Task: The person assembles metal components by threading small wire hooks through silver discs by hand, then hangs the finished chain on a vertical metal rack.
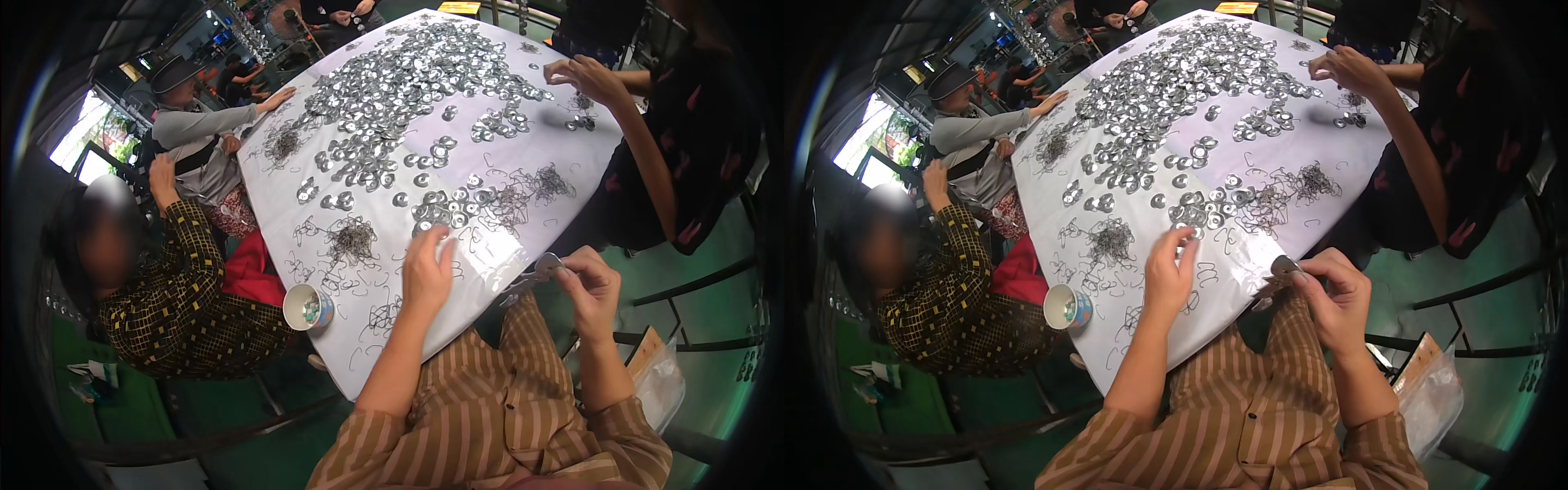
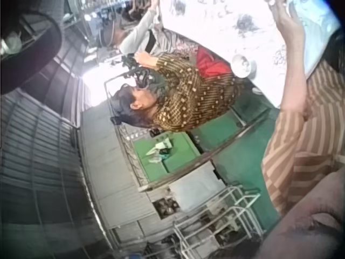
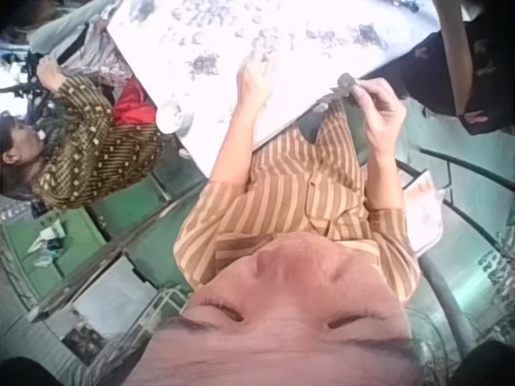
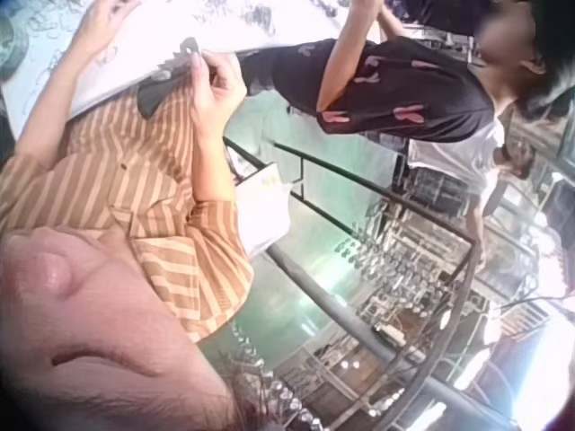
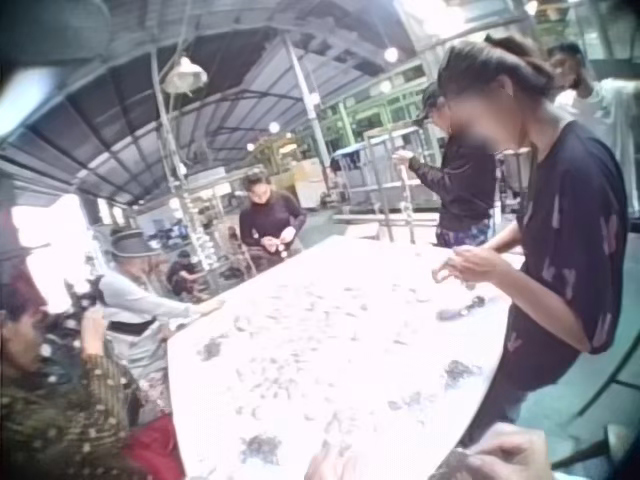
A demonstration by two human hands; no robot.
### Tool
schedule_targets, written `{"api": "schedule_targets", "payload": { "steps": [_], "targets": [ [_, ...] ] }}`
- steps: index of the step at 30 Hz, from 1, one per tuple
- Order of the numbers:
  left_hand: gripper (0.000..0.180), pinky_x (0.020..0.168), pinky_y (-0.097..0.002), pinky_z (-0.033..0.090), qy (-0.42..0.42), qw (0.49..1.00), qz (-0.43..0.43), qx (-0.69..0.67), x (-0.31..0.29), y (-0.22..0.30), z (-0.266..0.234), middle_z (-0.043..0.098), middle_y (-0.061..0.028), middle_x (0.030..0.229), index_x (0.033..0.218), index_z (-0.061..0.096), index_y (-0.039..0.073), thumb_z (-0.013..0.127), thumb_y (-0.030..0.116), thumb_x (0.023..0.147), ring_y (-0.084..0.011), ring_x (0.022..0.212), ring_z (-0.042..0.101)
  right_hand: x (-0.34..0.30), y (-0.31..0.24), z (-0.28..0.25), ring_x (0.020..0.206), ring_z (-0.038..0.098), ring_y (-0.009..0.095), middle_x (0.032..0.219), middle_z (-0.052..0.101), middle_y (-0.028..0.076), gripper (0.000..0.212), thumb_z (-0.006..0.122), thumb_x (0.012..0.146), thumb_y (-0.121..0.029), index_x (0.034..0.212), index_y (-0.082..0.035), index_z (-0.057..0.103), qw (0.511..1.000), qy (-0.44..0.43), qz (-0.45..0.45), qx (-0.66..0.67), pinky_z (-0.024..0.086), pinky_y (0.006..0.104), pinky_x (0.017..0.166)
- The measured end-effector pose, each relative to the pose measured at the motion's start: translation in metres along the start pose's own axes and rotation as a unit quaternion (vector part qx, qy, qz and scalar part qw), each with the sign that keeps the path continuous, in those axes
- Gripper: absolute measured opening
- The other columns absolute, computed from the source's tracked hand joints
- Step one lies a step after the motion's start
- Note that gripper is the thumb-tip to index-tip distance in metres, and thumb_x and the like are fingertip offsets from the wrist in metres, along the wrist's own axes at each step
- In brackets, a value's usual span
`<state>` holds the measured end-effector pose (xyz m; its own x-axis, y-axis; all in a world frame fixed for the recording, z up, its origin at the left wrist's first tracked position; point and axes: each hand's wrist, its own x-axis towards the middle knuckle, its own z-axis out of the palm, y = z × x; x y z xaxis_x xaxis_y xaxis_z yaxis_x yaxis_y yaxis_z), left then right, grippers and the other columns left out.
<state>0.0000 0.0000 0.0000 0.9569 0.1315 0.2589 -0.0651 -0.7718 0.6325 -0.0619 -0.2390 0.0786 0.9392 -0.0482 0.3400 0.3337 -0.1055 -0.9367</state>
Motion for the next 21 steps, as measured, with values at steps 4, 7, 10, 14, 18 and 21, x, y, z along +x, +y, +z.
{"api": "schedule_targets", "payload": {
  "steps": [4,7,10,14,18,21],
  "targets": [
    [0.025,0.083,-0.0396,0.043,-0.013,0.992,-0.048,0.114,-0.004,-0.045,0.033,0.053,-0.0163,0.107,0.106,0.058,-0.002,0.053,0.001,0.081,-0.0336,0.099,0.048,-0.014,0.011,-0.019,0.069,0.051,0.012,0.072,0.058,0.006,0.005,0.064,0.075,0.002,0.08,0.004,0.064,0.999,-0.004,0.016,-0.031,0.039,0.0233,0.063],
    [0.024,0.083,-0.039,0.043,-0.028,0.998,-0.008,0.052,-0.004,-0.046,0.04,0.054,-0.0168,0.102,0.103,0.06,-0.003,0.052,-0.001,0.08,-0.0337,0.095,0.052,-0.024,0.029,-0.022,0.068,0.051,0.012,0.073,0.057,0.006,0.005,0.064,0.076,0.002,0.08,0.004,0.064,0.998,-0.003,0.014,-0.053,0.039,0.0232,0.063],
    [0.023,0.077,-0.0365,0.046,-0.01,0.998,0.046,-0.039,-0.005,-0.045,0.032,0.057,-0.0173,0.096,0.102,0.062,-0.003,0.054,-0.001,0.08,-0.032,0.086,0.058,-0.037,0.047,-0.024,0.07,0.049,0.012,0.074,0.056,0.006,0.007,0.064,0.077,0.001,0.082,0.004,0.063,0.998,-0.003,0.033,-0.059,0.038,0.0228,0.063],
    [0.013,0.069,-0.0355,0.048,0.054,0.998,0.008,-0.021,-0.004,-0.067,-0.028,0.062,-0.0144,0.083,0.088,0.066,-0.001,0.059,0.003,0.078,-0.031,0.074,0.06,-0.052,0.066,-0.028,0.071,0.049,0.013,0.076,0.056,0.006,0.007,0.064,0.077,0.001,0.083,0.004,0.063,0.997,-0.001,0.076,-0.03,0.038,0.0224,0.064],
    [0.008,0.066,-0.0381,0.048,-0.048,0.994,-0.064,0.078,-0.026,-0.067,-0.075,0.062,-0.0126,0.077,0.079,0.068,0.002,0.062,0.008,0.076,-0.0313,0.071,0.061,-0.059,0.078,-0.026,0.07,0.049,0.013,0.076,0.056,0.006,0.008,0.064,0.076,0.001,0.083,0.004,0.064,0.996,-0.028,0.078,-0.032,0.038,0.0225,0.064],
    [0.009,0.066,-0.0403,0.048,-0.107,0.978,-0.079,0.161,-0.048,-0.076,-0.077,0.062,-0.0124,0.079,0.075,0.069,0.005,0.063,0.011,0.075,-0.0327,0.075,0.061,-0.061,0.083,-0.019,0.069,0.05,0.013,0.076,0.056,0.006,0.007,0.064,0.076,0.001,0.083,0.004,0.064,0.996,-0.041,0.08,-0.019,0.038,0.0227,0.063]
  ]
}}
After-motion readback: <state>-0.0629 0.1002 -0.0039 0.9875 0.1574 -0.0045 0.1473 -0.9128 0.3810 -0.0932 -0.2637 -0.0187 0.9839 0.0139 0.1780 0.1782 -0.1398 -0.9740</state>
